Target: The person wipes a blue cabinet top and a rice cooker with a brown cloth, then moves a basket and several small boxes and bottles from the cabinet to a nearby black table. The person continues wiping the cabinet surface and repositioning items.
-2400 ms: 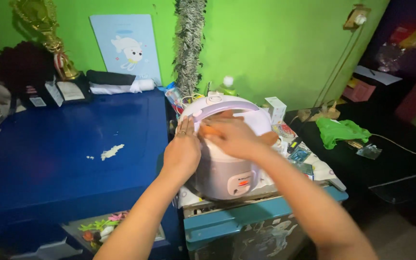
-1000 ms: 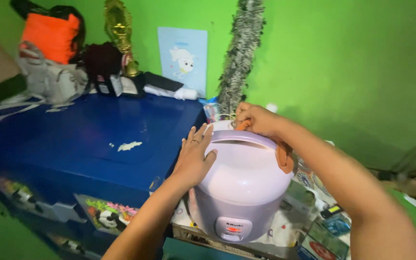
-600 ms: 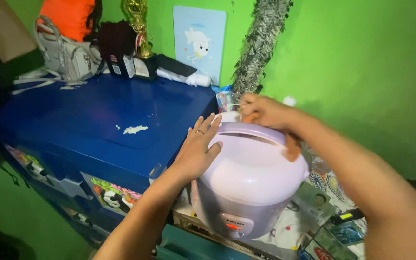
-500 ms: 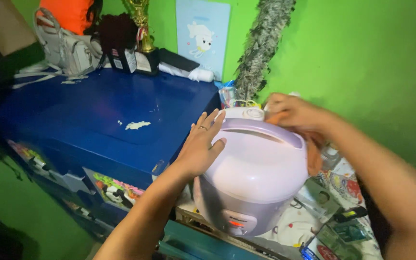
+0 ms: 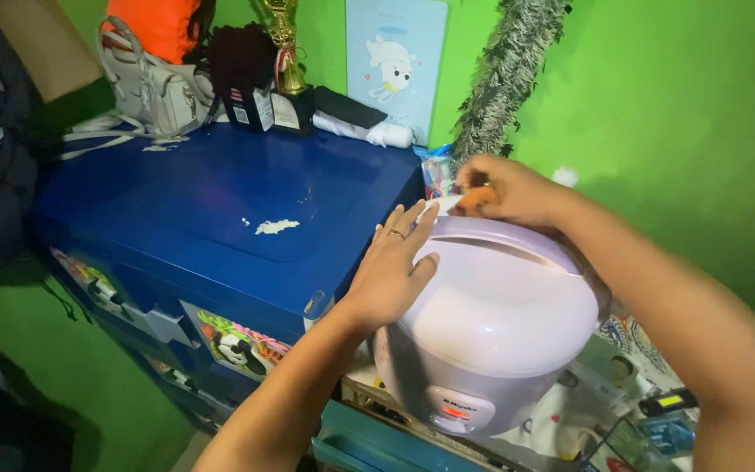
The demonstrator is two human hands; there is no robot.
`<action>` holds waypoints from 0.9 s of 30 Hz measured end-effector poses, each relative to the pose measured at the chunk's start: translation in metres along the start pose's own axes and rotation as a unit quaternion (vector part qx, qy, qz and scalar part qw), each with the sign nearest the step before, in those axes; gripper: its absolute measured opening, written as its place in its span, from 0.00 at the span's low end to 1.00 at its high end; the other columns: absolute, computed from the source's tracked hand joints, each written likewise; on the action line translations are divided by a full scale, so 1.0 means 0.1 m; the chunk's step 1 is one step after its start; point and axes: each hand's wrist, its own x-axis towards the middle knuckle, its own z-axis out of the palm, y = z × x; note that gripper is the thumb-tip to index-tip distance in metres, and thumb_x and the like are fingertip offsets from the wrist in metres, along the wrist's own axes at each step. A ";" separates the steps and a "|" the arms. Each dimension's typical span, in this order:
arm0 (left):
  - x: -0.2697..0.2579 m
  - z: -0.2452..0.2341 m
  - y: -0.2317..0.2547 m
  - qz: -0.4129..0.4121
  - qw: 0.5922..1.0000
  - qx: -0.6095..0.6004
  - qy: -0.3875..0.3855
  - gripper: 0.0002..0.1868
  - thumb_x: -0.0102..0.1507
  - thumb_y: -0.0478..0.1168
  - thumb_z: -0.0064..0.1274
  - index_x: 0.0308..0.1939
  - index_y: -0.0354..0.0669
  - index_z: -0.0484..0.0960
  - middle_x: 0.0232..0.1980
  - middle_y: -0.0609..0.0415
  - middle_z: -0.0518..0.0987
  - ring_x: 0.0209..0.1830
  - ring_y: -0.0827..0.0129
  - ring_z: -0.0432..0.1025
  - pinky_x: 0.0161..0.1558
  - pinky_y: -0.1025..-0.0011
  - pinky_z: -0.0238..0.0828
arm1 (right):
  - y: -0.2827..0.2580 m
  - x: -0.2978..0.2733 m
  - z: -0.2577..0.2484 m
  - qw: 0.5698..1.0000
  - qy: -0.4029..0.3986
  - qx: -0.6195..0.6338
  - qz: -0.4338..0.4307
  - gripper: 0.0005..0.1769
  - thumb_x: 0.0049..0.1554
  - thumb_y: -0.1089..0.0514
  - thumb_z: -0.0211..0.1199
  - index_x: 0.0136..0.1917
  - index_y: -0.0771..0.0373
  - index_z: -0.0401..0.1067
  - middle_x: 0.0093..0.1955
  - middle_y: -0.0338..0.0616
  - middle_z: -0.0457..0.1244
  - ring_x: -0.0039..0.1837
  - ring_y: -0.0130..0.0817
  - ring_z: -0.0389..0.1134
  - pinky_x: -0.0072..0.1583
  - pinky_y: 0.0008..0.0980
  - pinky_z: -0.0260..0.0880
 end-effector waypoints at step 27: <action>0.01 0.13 -0.05 0.026 0.997 -0.019 0.074 0.36 0.63 0.42 0.44 0.77 0.51 0.59 0.82 0.43 0.53 0.82 0.40 0.40 0.74 0.43 0.35 | -0.63 -0.29 -0.42 0.964 0.106 -0.022 0.241 0.38 0.48 0.80 0.59 0.63 0.44 0.76 0.72 0.33 0.63 0.65 0.36 0.66 0.68 0.36 0.70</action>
